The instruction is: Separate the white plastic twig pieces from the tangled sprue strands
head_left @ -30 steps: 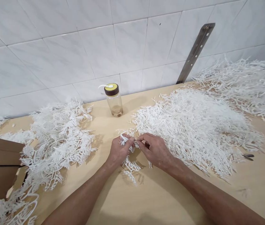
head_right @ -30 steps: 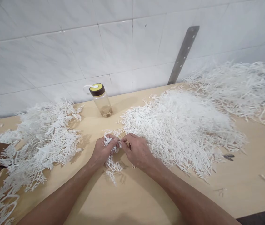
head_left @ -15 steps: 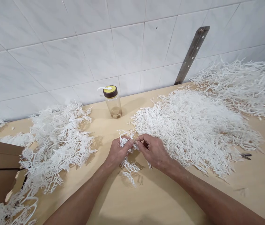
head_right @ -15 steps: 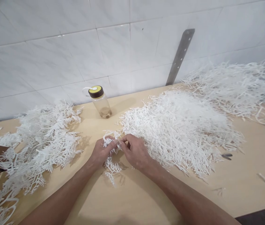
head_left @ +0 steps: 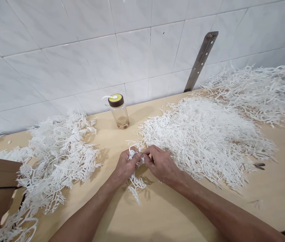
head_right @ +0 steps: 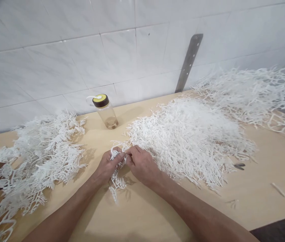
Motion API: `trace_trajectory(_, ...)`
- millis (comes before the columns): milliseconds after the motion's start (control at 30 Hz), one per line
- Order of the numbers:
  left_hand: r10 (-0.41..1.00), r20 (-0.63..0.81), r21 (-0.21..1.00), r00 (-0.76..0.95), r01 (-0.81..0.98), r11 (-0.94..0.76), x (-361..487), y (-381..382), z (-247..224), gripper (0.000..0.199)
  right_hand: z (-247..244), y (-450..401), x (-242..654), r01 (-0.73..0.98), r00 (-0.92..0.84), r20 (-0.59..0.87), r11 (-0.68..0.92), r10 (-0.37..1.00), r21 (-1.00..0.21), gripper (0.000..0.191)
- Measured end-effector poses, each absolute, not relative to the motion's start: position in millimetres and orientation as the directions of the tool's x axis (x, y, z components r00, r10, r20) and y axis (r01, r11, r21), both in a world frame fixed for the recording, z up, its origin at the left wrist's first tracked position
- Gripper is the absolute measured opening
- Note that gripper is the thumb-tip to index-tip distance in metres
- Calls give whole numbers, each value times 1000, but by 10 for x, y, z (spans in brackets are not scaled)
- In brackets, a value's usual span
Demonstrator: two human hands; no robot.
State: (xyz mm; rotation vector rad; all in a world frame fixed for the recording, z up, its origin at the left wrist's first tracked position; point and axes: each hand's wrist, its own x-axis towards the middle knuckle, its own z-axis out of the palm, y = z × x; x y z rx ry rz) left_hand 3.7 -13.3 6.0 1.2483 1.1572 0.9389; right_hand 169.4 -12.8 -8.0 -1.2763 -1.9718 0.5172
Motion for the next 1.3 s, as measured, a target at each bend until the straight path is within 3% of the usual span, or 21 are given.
trace_trajectory(167,989,-97,994,114,67,90,71,-136,41,35,-19,-15,1822,553,-2,180,151,984,-819,12)
trace_trajectory(400,987,-148,986,65,87,142,77,-134,51,37,31,-15,1972,520,135,281,173,950,-836,15)
trace_trajectory(633,989,-137,986,58,106,131,77,-150,60,38,2,4,1956,289,88,105,76,991,-954,22)
trace_trajectory(800,987,-145,983,62,125,137,78,-150,89,38,18,-21,1948,431,113,171,107,979,-896,21)
trace_trajectory(933,987,-141,983,75,127,130,76,-135,67,37,43,-82,1875,477,-73,261,263,963,-838,22)
trace_trajectory(1033,988,-122,987,98,117,111,73,-129,50,38,45,-111,1812,454,-228,238,319,944,-832,21)
trace_trajectory(1300,988,-88,989,128,133,71,80,-156,39,36,107,-135,1806,527,-237,117,229,965,-818,19)
